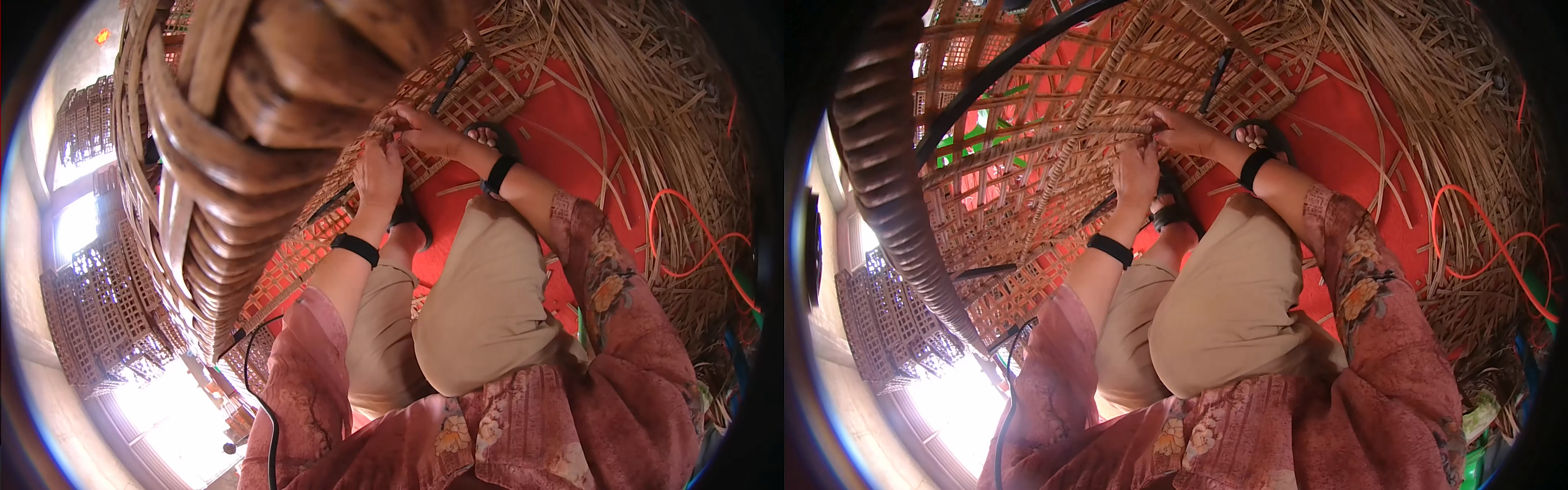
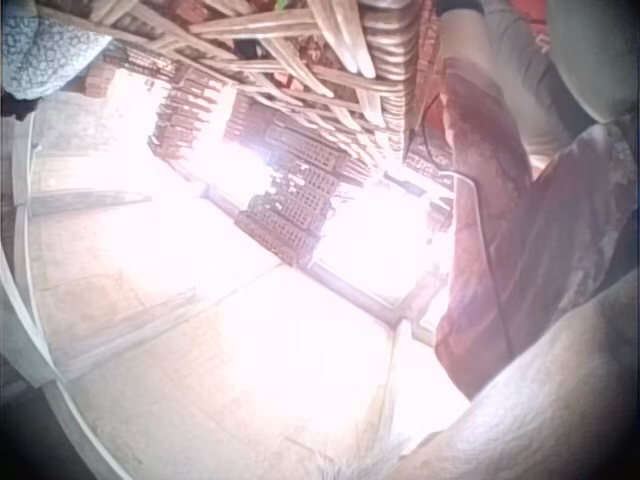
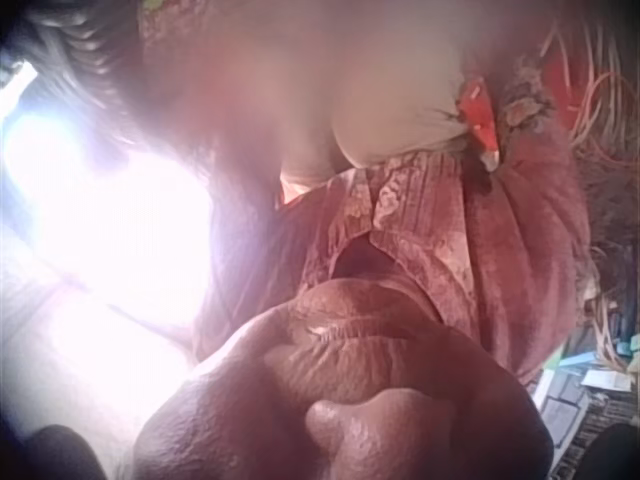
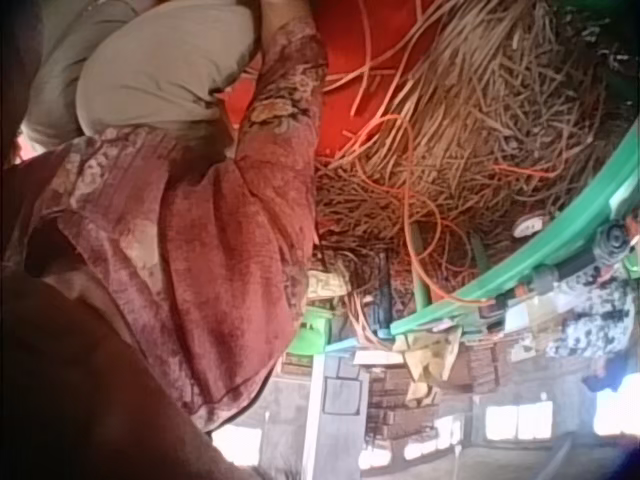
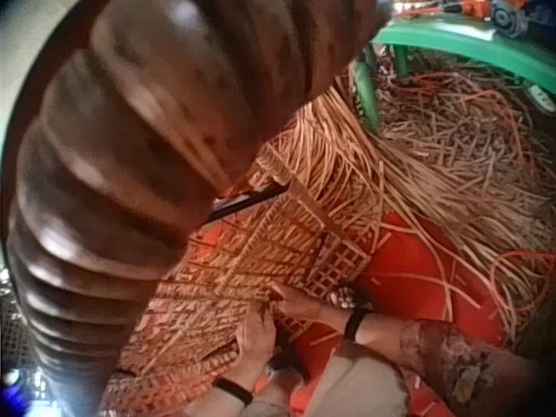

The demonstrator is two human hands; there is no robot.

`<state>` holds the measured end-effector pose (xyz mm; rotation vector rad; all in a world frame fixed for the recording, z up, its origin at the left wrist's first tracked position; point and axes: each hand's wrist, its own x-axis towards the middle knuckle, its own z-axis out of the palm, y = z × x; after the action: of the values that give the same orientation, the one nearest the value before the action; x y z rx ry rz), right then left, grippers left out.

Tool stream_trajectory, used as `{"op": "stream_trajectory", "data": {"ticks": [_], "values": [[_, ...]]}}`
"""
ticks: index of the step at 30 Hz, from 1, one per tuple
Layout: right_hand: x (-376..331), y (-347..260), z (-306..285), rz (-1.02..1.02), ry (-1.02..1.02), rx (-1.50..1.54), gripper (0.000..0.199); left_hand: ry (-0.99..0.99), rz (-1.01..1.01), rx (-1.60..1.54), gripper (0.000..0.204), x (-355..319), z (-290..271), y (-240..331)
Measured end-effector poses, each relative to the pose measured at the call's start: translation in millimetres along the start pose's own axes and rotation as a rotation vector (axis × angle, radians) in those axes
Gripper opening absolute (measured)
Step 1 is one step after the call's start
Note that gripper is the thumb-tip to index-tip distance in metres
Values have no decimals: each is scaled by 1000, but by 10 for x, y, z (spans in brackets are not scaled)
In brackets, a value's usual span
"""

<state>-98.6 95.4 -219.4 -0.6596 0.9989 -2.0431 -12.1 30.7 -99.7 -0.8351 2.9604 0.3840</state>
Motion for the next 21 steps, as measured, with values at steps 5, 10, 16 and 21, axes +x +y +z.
{"op": "stream_trajectory", "data": {"ticks": [5, 10, 16, 21], "values": [[-85, -433, 337, 6, 31, -231, 41, -435, -68, 278, 31, -470, 188, -150], [-168, -338, 353, -302, 306, -929, 43, -744, -321, 165, 36, -991, 609, 13], [-28, -326, 260, -386, 211, -1090, 33, -497, -373, 122, 34, -1126, 874, -365], [67, -305, -49, -199, 42, -1215, 31, -399, -337, 28, 32, -1165, 1059, -377]]}}
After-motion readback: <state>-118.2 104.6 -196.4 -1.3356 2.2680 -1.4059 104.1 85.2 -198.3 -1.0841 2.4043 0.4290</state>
